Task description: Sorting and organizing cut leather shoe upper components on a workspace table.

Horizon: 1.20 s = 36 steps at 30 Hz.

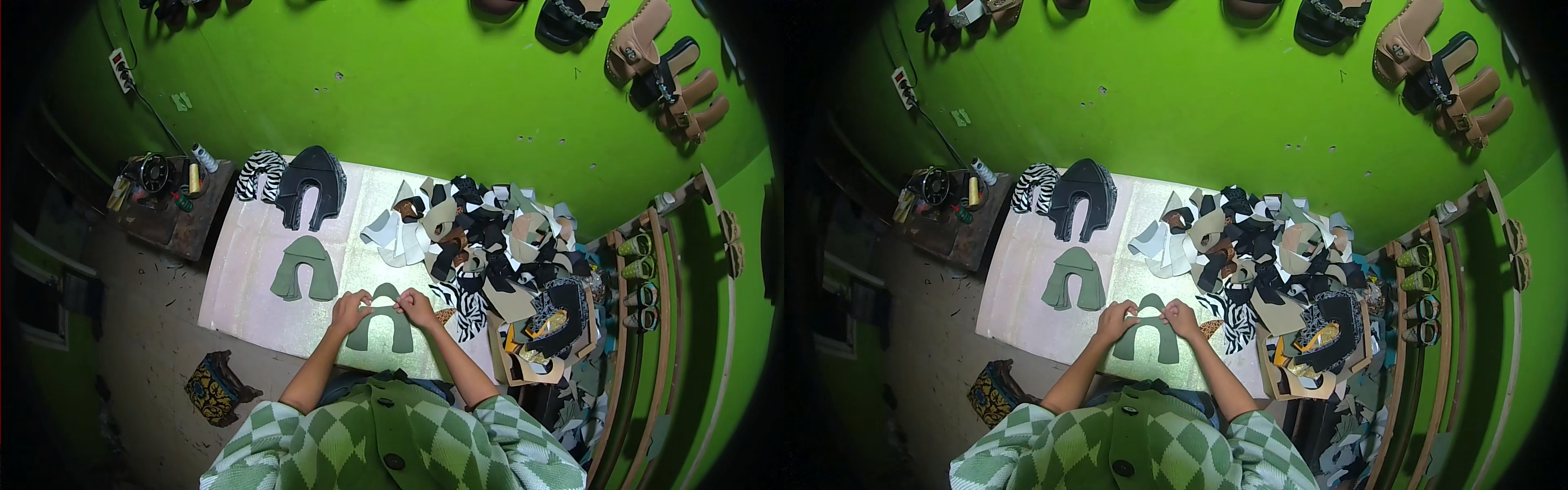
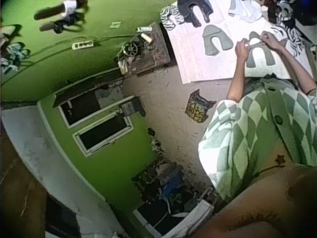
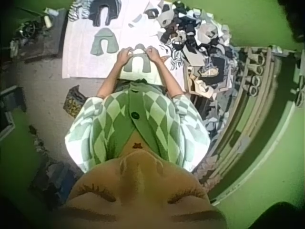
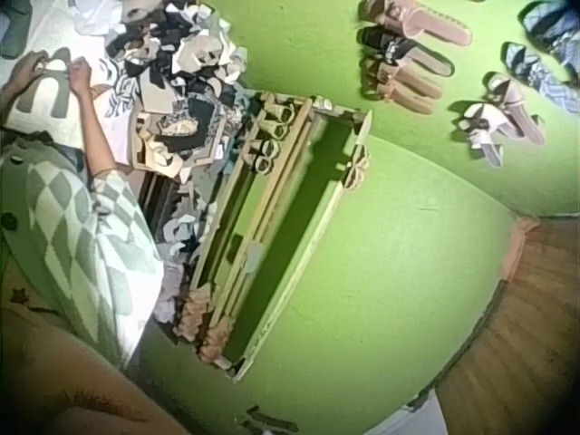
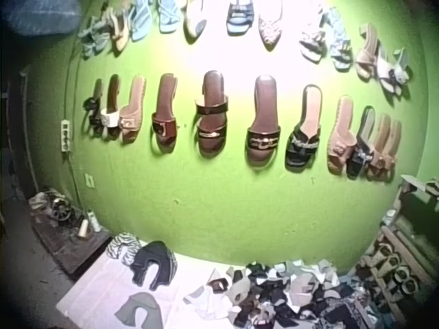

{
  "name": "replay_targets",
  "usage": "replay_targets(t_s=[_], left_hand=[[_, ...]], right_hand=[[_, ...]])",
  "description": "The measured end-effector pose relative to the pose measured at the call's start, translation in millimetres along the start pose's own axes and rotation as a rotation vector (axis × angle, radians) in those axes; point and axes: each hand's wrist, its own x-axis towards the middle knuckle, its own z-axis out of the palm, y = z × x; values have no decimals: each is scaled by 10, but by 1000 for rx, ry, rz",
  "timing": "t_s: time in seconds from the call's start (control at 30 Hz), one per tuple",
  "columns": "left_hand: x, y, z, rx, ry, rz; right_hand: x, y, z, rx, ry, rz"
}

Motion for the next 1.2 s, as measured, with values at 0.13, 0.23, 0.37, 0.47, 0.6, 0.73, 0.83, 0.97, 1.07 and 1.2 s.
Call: replay_targets(t_s=[0.13, 0.23, 0.37, 0.47, 0.6, 0.73, 0.83, 0.97, 1.07, 1.2], left_hand=[[-29, -59, 53, 143, 6, -67], [-25, -89, 84, 94, 39, -142], [11, -108, 94, -103, 66, -229], [68, -132, 108, -183, 226, -116], [209, -224, 37, -359, 162, -22], [255, -142, -42, -525, -107, 20], [211, -239, -40, -682, -225, -58], [153, -449, 38, -763, -191, -146], [85, -487, 66, -660, -136, -206], [26, -333, 25, -188, 37, -256]], right_hand=[[-31, 26, 24, 40, 29, -51], [-49, -19, 11, 39, 23, -89], [-54, -165, 1, 90, -25, -105], [-70, -329, -2, 66, -64, -124], [-91, -643, 11, -18, -242, -165], [-55, -769, -67, -51, -320, -168], [-42, -817, -77, -98, -256, -187], [26, -498, -99, -340, -87, -138], [16, -289, -62, -301, -15, -106], [-33, -168, -10, -378, 114, -30]])
